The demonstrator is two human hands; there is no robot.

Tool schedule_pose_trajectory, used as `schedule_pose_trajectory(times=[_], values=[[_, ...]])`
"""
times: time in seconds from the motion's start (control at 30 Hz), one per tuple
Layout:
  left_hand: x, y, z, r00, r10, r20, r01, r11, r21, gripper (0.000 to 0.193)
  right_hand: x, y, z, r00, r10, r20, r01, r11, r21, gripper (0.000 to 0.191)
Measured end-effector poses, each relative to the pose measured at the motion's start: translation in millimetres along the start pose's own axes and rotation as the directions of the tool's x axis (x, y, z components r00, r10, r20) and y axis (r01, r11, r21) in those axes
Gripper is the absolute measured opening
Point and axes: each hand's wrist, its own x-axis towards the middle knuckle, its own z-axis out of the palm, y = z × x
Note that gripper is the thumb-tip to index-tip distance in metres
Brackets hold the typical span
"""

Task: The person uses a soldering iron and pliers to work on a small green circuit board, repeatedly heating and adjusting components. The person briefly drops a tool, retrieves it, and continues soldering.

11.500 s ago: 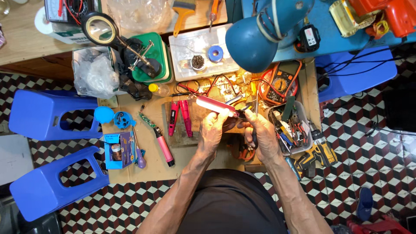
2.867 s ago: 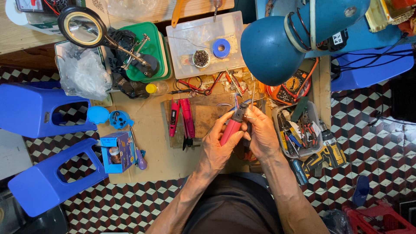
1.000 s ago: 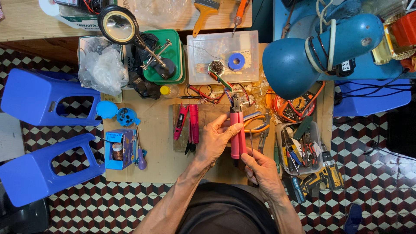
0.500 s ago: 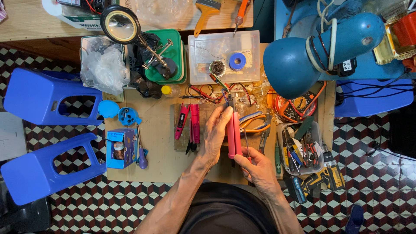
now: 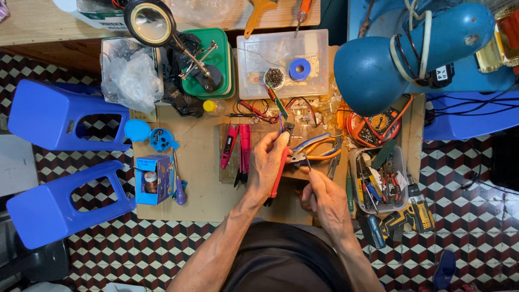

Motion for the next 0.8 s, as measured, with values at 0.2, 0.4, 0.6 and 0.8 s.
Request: schedule_pose_trajectory(times=[0.2, 0.4, 0.6, 0.8], values=[[5, -19, -20, 0.999, -0.033, -0.005, 0.033, 0.985, 0.168, 0.038, 28, -21, 0, 0.99, -0.101, 0.103, 0.13, 0.935, -0.331, 0.043], [6, -17, -24, 1.0, 0.03, -0.003, -0.028, 0.942, 0.334, 0.038, 45, -34, 9, 0.993, -0.035, 0.116, 0.088, 0.866, -0.491, 0.049], [0, 2, -23, 0.985, 0.174, 0.001, -0.149, 0.839, 0.523, 0.039, 43, -46, 10, 0.985, 0.108, 0.137, -0.054, 0.937, -0.345, 0.053], [-7, 20, -14, 0.952, 0.299, 0.066, -0.271, 0.721, 0.638, 0.033, 42, -40, 4, 0.989, 0.095, 0.117, -0.09, 0.995, -0.043, 0.052]])
